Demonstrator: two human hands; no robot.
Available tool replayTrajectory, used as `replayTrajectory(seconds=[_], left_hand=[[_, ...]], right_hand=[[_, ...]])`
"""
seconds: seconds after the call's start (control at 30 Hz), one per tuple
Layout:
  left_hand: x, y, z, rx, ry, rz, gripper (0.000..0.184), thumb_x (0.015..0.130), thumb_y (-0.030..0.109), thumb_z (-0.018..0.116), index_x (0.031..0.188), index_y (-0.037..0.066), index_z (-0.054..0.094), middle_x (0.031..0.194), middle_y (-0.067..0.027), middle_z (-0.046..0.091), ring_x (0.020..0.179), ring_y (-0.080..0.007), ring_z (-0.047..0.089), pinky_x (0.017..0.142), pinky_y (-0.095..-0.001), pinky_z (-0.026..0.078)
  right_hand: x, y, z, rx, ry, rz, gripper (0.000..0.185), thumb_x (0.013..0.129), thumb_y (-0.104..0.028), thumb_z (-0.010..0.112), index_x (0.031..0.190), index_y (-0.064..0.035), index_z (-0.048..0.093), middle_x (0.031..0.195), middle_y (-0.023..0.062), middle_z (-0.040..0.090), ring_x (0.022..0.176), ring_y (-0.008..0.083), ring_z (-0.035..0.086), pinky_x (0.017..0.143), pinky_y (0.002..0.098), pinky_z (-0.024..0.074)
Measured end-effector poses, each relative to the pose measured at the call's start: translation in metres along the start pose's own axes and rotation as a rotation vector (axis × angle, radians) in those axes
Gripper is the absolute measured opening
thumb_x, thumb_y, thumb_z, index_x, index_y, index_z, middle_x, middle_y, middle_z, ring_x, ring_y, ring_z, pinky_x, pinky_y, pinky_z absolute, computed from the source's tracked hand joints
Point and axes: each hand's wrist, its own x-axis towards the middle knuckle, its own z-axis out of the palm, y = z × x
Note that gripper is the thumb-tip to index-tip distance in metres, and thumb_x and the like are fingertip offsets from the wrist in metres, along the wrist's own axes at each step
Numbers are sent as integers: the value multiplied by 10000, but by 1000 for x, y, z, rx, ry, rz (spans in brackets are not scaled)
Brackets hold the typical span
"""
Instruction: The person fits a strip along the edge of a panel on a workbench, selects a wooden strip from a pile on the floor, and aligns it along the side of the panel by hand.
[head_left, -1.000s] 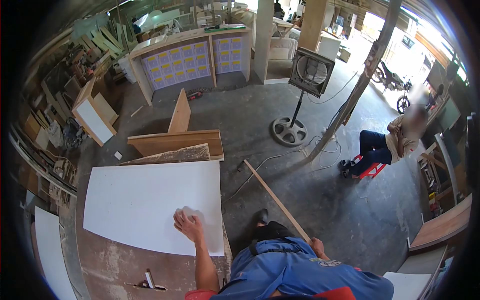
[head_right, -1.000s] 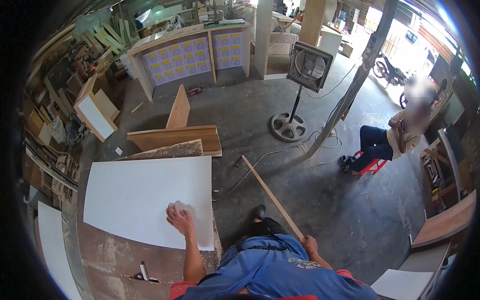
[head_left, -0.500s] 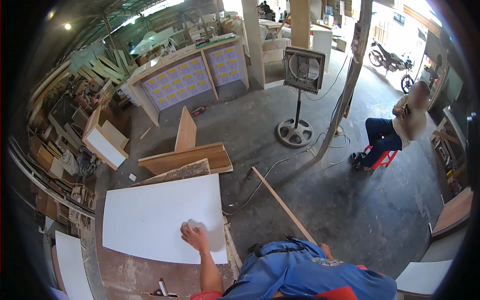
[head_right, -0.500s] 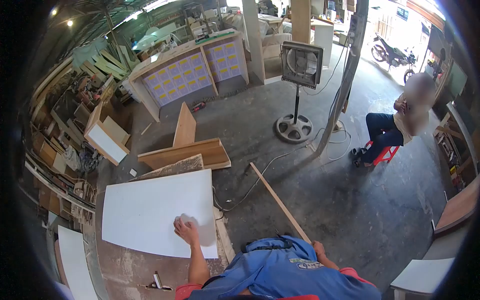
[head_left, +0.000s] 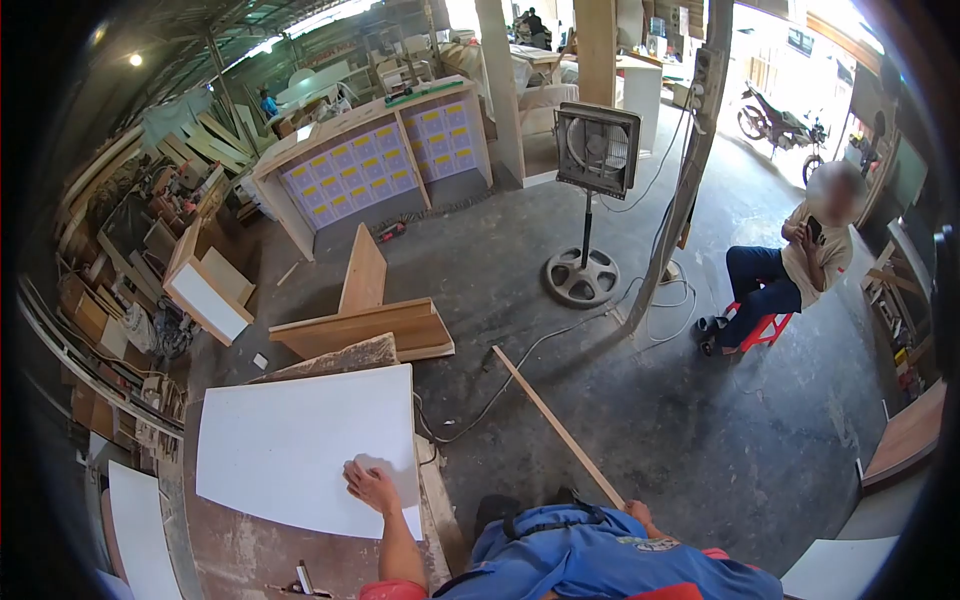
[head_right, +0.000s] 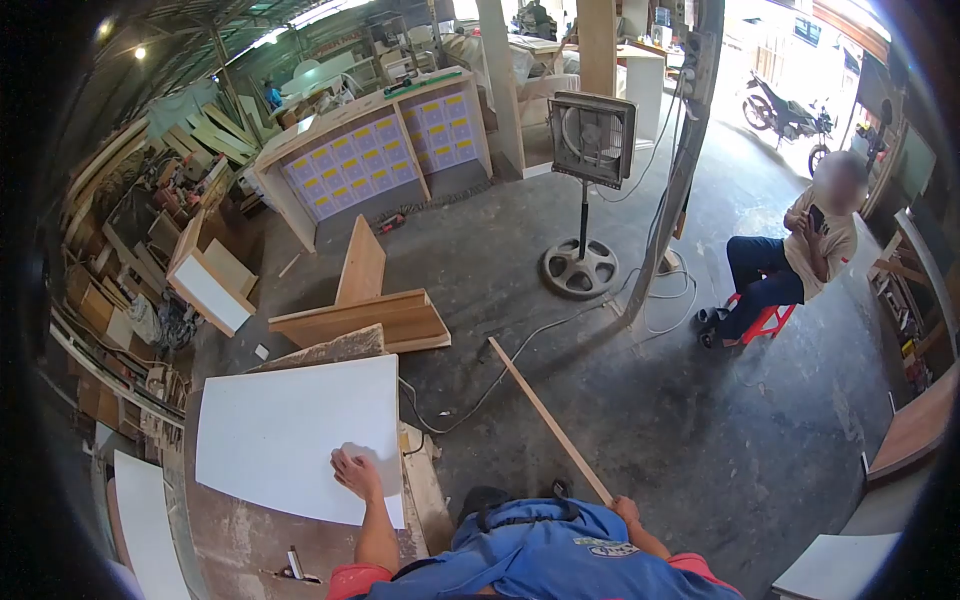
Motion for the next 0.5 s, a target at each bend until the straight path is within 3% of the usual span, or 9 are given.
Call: replayTrajectory(seconds=[0.17,0.27,0.5], left_hand=[[0,4,2,48,-8,7,486,892,164,521,1366,55,503,1483,-162,450,1405,-361,374,1129,-545,305],[3,8,10,36,39,23,490,886,158,522,1365,55,501,1478,-168,455,1403,-370,375,1118,-559,315],[-5,-1,3,-24,63,72,480,867,120,538,1335,22,498,1456,-204,462,1380,-417,383,1091,-584,323]], right_hand=[[-18,-33,-33,-126,-19,-13,460,768,-467,734,1028,-87,731,1027,189,716,997,396,673,865,477,536],[-41,-81,-66,-76,153,70,384,776,-369,641,999,-73,741,1023,215,709,992,403,673,877,495,525],[-44,-99,-44,-105,176,140,382,774,-366,624,1006,-84,737,1003,198,714,976,385,676,870,486,530]])
